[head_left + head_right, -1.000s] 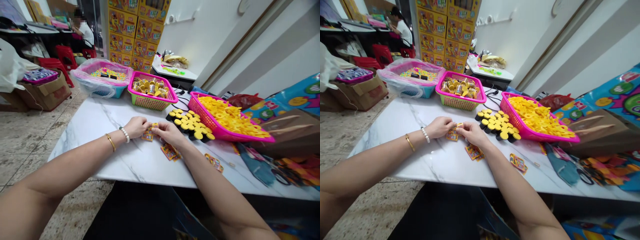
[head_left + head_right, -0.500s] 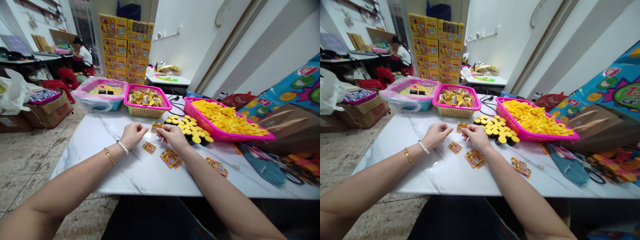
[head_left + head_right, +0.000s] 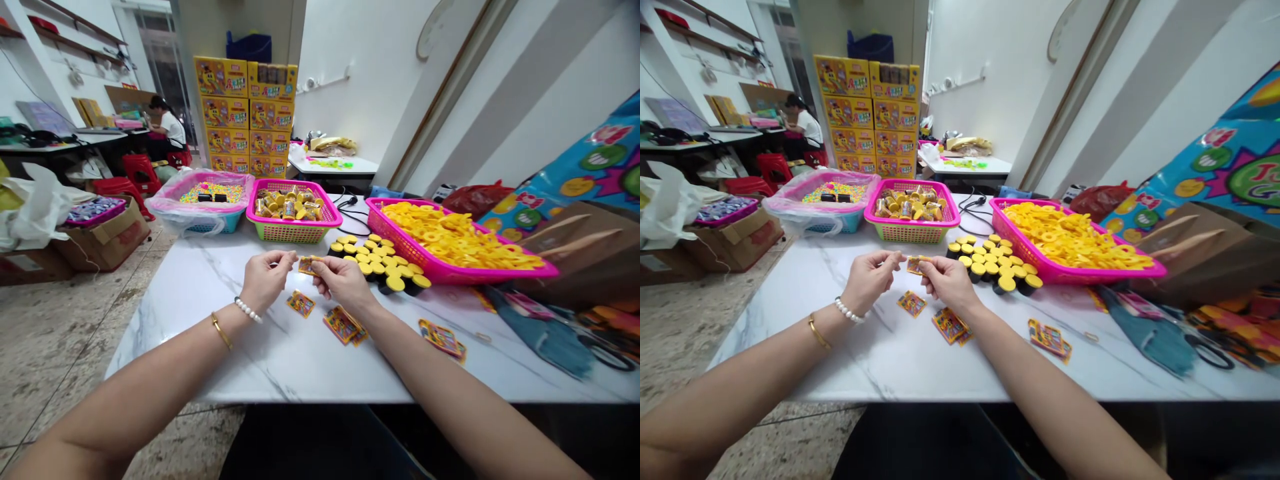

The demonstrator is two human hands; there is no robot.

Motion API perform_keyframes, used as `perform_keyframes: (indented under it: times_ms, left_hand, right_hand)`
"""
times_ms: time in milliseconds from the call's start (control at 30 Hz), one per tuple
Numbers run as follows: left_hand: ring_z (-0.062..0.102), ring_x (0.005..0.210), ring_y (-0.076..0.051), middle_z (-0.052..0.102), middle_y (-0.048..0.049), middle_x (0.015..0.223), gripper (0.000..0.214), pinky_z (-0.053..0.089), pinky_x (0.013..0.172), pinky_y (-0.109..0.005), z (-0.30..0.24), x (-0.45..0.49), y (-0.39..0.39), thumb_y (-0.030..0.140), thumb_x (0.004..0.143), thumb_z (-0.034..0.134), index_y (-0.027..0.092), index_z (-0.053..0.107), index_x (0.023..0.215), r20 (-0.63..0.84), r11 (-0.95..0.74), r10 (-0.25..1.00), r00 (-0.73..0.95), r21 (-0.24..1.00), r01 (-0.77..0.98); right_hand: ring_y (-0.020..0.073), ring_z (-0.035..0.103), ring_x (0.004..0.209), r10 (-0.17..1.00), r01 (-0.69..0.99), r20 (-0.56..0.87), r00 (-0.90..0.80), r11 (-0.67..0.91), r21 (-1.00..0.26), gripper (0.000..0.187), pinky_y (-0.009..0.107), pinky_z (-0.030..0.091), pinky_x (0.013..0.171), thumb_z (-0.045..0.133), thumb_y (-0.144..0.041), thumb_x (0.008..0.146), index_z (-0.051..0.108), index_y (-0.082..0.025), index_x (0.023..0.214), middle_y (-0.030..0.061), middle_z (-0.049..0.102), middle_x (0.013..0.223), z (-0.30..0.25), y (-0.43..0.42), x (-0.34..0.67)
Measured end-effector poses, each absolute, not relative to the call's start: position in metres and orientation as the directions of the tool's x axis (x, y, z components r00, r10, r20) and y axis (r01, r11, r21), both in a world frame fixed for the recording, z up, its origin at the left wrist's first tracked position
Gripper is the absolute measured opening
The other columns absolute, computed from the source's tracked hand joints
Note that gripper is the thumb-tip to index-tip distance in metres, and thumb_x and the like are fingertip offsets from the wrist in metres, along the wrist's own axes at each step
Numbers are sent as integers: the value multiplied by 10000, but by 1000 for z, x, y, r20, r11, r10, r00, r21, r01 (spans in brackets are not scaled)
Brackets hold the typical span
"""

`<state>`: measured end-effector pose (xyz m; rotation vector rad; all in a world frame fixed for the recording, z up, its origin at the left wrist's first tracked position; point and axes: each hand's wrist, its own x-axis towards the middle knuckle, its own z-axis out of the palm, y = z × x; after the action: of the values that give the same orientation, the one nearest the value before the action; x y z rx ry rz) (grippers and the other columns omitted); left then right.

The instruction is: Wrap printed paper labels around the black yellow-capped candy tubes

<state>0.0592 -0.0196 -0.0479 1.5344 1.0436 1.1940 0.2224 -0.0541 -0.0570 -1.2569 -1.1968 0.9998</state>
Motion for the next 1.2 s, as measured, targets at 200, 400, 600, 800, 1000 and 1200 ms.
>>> perform_keyframes:
  times_ms: [200, 400, 600, 800, 1000, 1200]
  left_hand:
    - [425, 398, -65, 543, 39, 525, 332, 333, 404, -203, -46, 61, -24, 463, 737, 681, 134, 691, 779, 197, -208, 960, 201, 978, 35]
    - [450, 383, -55, 599, 21, 610, 264, 335, 387, -197, -42, 61, -24, 406, 759, 670, 144, 639, 739, 191, -190, 971, 144, 982, -20]
    - [448, 400, -64, 574, 27, 553, 250, 331, 397, -204, -43, 62, -25, 386, 749, 679, 136, 677, 732, 156, -157, 974, 162, 988, -6]
    - [373, 387, -60, 456, 59, 428, 342, 266, 401, -203, -41, 60, -25, 460, 710, 723, 122, 713, 753, 56, -53, 972, 230, 998, -18]
    - [348, 400, -46, 456, 57, 447, 384, 204, 393, -194, -40, 60, -26, 416, 629, 806, 100, 753, 841, -29, 49, 948, 317, 997, -55]
    - [387, 368, -31, 614, -15, 577, 290, 113, 356, -190, -40, 58, -18, 335, 630, 828, 99, 726, 764, -194, 266, 891, 410, 956, -125]
  right_hand:
    - [65, 457, 367, 980, 158, 114, 161, 89, -983, 517, 172, 324, 303, 679, -667, 708, 617, -161, 620, -10, 564, 496, -60, -53, 222]
    - [61, 450, 368, 980, 180, 118, 159, 89, -980, 571, 173, 305, 312, 653, -719, 707, 606, -159, 610, -1, 563, 500, -60, -53, 223]
    - [63, 437, 375, 970, 249, 197, 142, 158, -956, 572, 187, 298, 330, 614, -703, 763, 593, -163, 576, -1, 548, 487, -58, -56, 222]
    - [78, 456, 397, 965, 279, 234, 119, 194, -941, 543, 200, 317, 366, 584, -675, 806, 600, -170, 607, -6, 551, 492, -61, -54, 225]
    - [92, 459, 435, 944, 415, 328, 40, 283, -865, 559, 231, 370, 458, 504, -636, 875, 578, -174, 567, -12, 536, 491, -66, -54, 221]
    - [216, 596, 808, 884, 917, 467, 21, 170, -362, 419, 326, 442, 740, 524, -502, 918, 712, -171, 743, 93, 687, 796, -45, -52, 249]
